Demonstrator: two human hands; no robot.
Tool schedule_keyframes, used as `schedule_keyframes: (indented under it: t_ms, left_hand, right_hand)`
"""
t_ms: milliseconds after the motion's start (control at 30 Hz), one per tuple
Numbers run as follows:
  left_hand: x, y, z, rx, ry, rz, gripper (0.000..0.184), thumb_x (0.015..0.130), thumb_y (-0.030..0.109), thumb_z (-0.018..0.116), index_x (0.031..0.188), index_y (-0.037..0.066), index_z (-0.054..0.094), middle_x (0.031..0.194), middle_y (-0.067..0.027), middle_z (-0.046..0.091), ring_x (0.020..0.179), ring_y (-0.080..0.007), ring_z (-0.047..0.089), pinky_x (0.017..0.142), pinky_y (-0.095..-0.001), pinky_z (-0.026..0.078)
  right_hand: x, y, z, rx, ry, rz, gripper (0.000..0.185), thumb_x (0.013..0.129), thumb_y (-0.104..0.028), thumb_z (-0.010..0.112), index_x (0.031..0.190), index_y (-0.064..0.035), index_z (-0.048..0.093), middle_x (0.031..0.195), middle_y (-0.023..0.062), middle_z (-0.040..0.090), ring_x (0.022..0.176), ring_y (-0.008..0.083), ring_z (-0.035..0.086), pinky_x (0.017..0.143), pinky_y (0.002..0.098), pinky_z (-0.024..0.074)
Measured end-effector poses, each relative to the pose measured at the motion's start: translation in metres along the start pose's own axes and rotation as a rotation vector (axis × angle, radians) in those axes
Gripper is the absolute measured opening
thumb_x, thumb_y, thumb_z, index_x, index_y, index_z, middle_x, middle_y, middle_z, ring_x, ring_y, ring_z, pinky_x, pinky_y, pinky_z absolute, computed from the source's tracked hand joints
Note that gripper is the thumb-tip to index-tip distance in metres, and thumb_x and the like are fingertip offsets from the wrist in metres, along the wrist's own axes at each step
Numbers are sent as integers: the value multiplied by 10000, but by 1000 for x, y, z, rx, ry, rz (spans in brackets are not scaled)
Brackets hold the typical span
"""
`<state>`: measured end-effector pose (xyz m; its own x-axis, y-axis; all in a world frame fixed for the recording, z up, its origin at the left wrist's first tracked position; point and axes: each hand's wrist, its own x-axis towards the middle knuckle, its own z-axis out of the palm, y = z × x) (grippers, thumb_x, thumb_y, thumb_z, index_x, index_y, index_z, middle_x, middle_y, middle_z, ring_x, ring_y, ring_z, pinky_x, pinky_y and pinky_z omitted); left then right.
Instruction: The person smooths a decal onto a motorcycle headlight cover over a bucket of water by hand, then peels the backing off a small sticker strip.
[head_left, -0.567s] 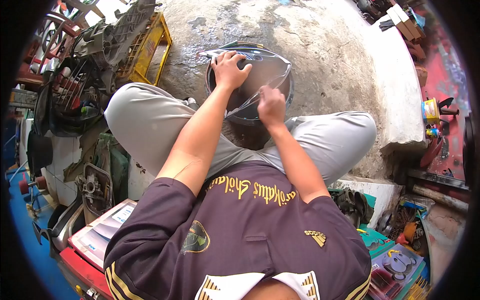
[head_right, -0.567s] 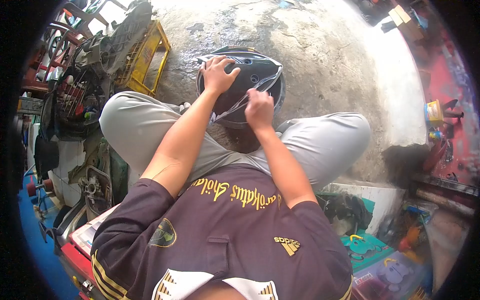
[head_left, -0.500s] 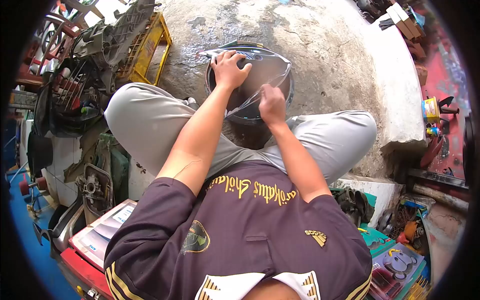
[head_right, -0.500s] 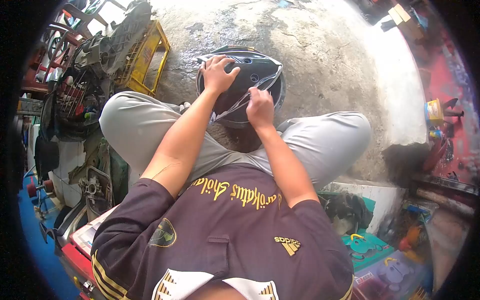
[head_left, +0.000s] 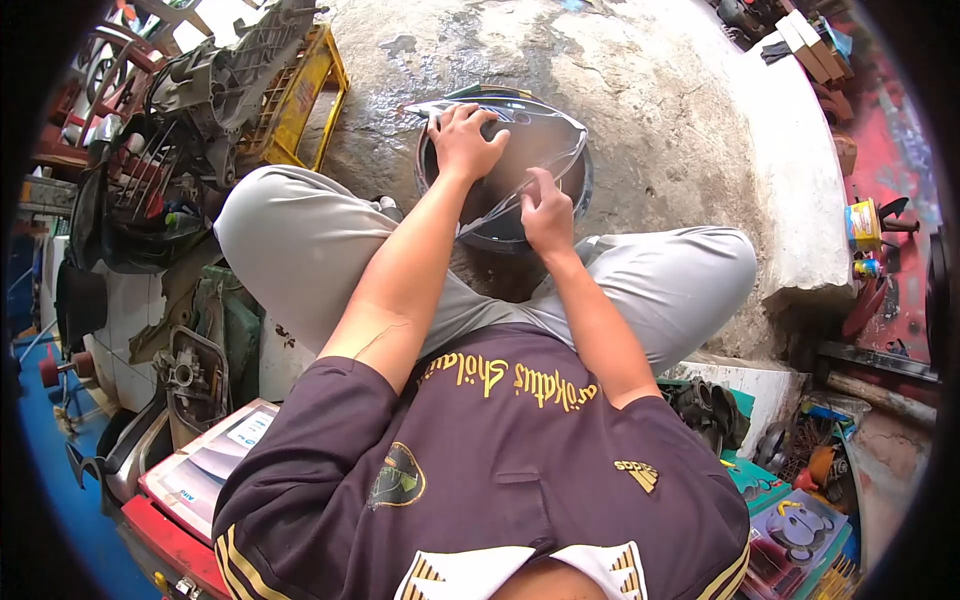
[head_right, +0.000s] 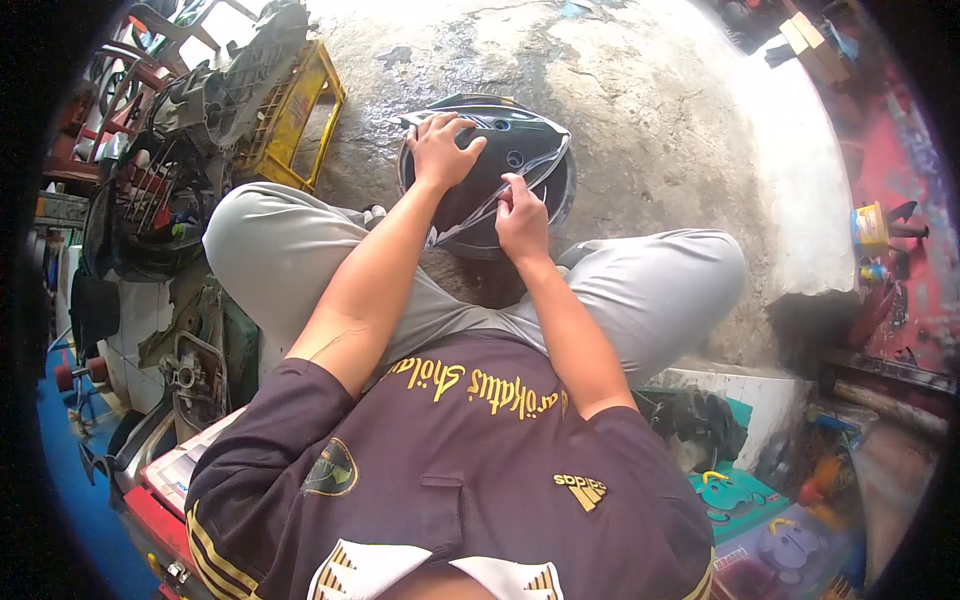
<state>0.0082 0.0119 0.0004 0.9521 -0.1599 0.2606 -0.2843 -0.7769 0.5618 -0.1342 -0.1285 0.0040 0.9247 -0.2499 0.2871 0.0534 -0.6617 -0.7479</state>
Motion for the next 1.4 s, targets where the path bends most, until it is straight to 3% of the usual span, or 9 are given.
schedule_keyframes:
  t_ms: [100,233,433,667,733,1000,1067,1200,1400]
  left_hand:
    - [-1,0,2,-1,10,1,439,841,518,780,1201,268,792,1469,-44,630,1500,-271,426,1289,-597,161]
    - [-1,1,1,6,6,-3,435,841,514,781,1198,266,794,1469,-43,631,1498,-267,429,1290,-601,163]
    - [-2,4,0,-3,-2,-11,429,838,503,787,1196,267,794,1468,-41,632,1496,-266,432,1287,-609,168]
    - [-1,4,1,-12,-5,-12,425,839,501,790,1193,265,795,1460,-42,635,1493,-268,435,1286,-612,166]
    - [-2,4,2,-12,0,-8,422,839,499,790,1189,264,795,1459,-43,635,1492,-271,436,1286,-613,164]
    - [-2,4,4,-7,15,-8,429,834,507,781,1186,262,796,1453,-53,638,1492,-276,434,1283,-612,166]
    - [-2,4,5,-16,18,-2,433,832,510,779,1186,263,797,1453,-54,638,1493,-276,433,1283,-612,166]
    - [-3,6,4,-19,10,-9,434,832,508,778,1189,262,797,1455,-53,638,1494,-276,433,1284,-609,167]
    - [-3,8,5,-19,-8,-16,429,841,504,776,1195,262,794,1468,-46,630,1499,-273,428,1287,-608,164]
  right_hand:
    - [0,-1,-3,19,65,65,455,878,19,712,1319,-61,636,910,163,783,851,333,782,802,436,599]
    - [0,-7,-3,55,77,117,471,883,20,708,1341,-60,634,914,171,781,838,351,778,794,435,600]
    - [-10,-10,8,-29,4,-134,503,873,36,692,1358,-79,627,855,138,717,836,367,688,783,500,551]
    - [-3,-1,5,-41,21,-134,455,883,41,690,1318,-72,618,856,137,709,849,369,684,798,511,543]
    - [3,4,2,6,68,-29,424,877,41,707,1280,-73,642,886,173,734,862,375,728,803,490,562]
    - [4,1,-2,-34,136,20,387,899,1,724,1268,-67,631,899,174,776,835,371,768,762,450,592]
    - [5,-2,-7,89,106,90,373,885,27,694,1242,-59,626,832,152,726,787,377,725,739,509,563]
    - [-7,0,8,-40,43,-134,355,889,20,685,1229,-61,622,832,162,718,796,409,711,742,526,545]
    - [0,3,7,13,125,-3,371,896,23,671,1249,-65,598,830,160,721,793,390,718,745,509,551]
